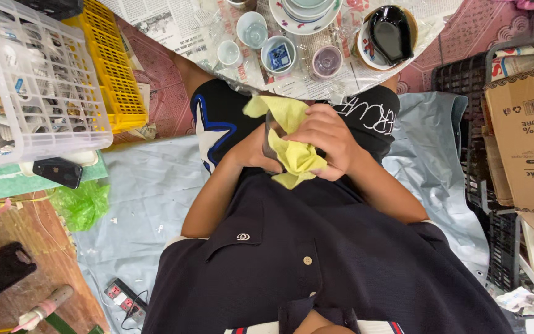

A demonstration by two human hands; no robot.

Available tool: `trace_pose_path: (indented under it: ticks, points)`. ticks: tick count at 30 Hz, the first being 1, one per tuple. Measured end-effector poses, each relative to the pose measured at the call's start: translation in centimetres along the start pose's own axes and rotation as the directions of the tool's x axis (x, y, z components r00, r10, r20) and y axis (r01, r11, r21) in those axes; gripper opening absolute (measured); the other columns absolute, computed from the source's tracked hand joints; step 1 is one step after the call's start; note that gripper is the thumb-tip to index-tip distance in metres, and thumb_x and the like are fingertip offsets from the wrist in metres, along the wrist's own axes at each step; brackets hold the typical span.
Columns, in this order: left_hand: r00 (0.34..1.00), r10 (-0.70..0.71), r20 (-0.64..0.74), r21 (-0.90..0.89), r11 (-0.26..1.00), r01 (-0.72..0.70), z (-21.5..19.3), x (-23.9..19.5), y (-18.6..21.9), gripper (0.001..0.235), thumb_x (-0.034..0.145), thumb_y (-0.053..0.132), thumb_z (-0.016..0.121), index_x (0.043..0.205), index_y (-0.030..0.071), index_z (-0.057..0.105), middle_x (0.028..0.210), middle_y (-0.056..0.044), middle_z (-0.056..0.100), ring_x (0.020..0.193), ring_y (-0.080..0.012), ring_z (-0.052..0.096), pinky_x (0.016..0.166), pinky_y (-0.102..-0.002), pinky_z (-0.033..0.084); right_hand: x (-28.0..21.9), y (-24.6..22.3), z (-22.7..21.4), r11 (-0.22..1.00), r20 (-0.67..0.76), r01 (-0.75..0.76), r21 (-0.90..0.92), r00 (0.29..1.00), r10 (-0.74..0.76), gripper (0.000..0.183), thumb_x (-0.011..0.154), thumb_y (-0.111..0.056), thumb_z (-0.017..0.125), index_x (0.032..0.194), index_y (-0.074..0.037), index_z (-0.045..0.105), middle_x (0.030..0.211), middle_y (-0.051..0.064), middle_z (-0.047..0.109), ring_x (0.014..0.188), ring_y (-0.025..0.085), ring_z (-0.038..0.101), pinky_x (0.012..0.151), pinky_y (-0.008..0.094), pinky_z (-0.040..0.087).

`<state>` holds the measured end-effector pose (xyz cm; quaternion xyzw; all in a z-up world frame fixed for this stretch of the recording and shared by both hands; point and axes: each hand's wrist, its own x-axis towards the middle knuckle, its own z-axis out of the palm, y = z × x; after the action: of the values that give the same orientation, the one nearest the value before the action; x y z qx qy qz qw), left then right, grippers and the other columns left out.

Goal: The person sits on the floor and wipes several glass cups and ceramic mugs with a yellow cloth. They handle each item one at a time, wiping the exterior and interior surfaces, then place the cleaned items back on the table.

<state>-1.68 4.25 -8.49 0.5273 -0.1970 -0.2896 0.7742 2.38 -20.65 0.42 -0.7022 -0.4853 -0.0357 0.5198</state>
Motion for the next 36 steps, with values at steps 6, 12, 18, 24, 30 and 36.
trace_pose_path:
  ticks: [6, 12, 18, 24, 30, 36]
  points:
    - [0.987, -0.001, -0.161, 0.405, 0.912, 0.067, 1.3, 0.8, 3.6, 0.079, 0.066, 0.021, 0.092, 0.134, 0.000, 0.057, 0.117, -0.010, 0.069, 0.109, -0.0188, 0.067, 0.100, -0.034, 0.053, 0.6, -1.0, -2.6, 0.988, 0.112, -0.046, -0.148, 0.992, 0.063, 0.031, 0.083, -0.014, 0.070, 0.111, -0.002, 0.068, 0.113, 0.010, 0.072, 0.107, 0.032, 0.069, 0.109, 0.048, 0.049]
    - [0.926, 0.235, -0.296, 0.788, 0.607, 0.098, 4.8, 1.6, 8.1, 0.076, 0.064, 0.029, 0.094, 0.126, 0.003, 0.060, 0.109, -0.017, 0.072, 0.102, -0.0338, 0.073, 0.088, -0.037, 0.057, 0.0, -2.8, -2.3, 0.973, 0.118, -0.075, -0.218, 0.988, 0.103, 0.025, 0.082, -0.012, 0.074, 0.104, 0.000, 0.068, 0.103, 0.013, 0.072, 0.099, 0.033, 0.069, 0.102, 0.046, 0.051]
    - [0.951, 0.174, -0.257, 0.795, 0.597, 0.105, 6.5, 1.6, 8.3, 0.067, 0.066, 0.036, 0.096, 0.117, 0.007, 0.063, 0.103, -0.014, 0.073, 0.097, -0.0335, 0.074, 0.084, -0.036, 0.058, -0.7, -3.6, -1.9, 0.989, -0.028, 0.032, -0.147, 0.999, -0.037, 0.017, 0.082, -0.015, 0.073, 0.091, -0.001, 0.068, 0.091, 0.013, 0.071, 0.086, 0.032, 0.070, 0.094, 0.043, 0.052]
    - [0.993, 0.058, 0.101, 0.598, 0.794, -0.108, 5.8, 1.2, 8.7, 0.066, 0.065, 0.029, 0.095, 0.118, 0.003, 0.065, 0.107, -0.011, 0.073, 0.096, -0.0240, 0.072, 0.086, -0.035, 0.056, -1.3, -2.6, -2.2, 0.945, -0.046, 0.285, -0.159, 0.954, -0.296, 0.031, 0.088, -0.033, 0.069, 0.097, -0.003, 0.074, 0.094, 0.008, 0.074, 0.087, 0.024, 0.073, 0.092, 0.040, 0.049]
    - [0.976, -0.084, 0.201, 0.460, 0.888, -0.018, 5.4, 1.8, 9.6, 0.064, 0.070, 0.028, 0.095, 0.118, 0.002, 0.061, 0.103, -0.006, 0.075, 0.092, -0.0154, 0.074, 0.087, -0.030, 0.059, -4.1, 0.2, 0.4, 0.939, -0.235, 0.317, -0.135, 0.910, -0.341, 0.037, 0.096, -0.038, 0.069, 0.106, -0.003, 0.067, 0.109, 0.016, 0.072, 0.103, 0.030, 0.067, 0.101, 0.047, 0.047]
    - [0.984, -0.060, 0.165, 0.439, 0.898, -0.019, 5.5, 1.5, 9.2, 0.075, 0.069, 0.029, 0.093, 0.129, 0.000, 0.059, 0.110, -0.009, 0.074, 0.097, -0.0181, 0.072, 0.093, -0.032, 0.057, -4.9, 1.1, 3.9, 0.946, -0.534, 0.283, -0.160, 0.781, -0.324, 0.025, 0.098, -0.026, 0.077, 0.102, -0.008, 0.061, 0.103, 0.014, 0.070, 0.099, 0.030, 0.067, 0.099, 0.046, 0.052]
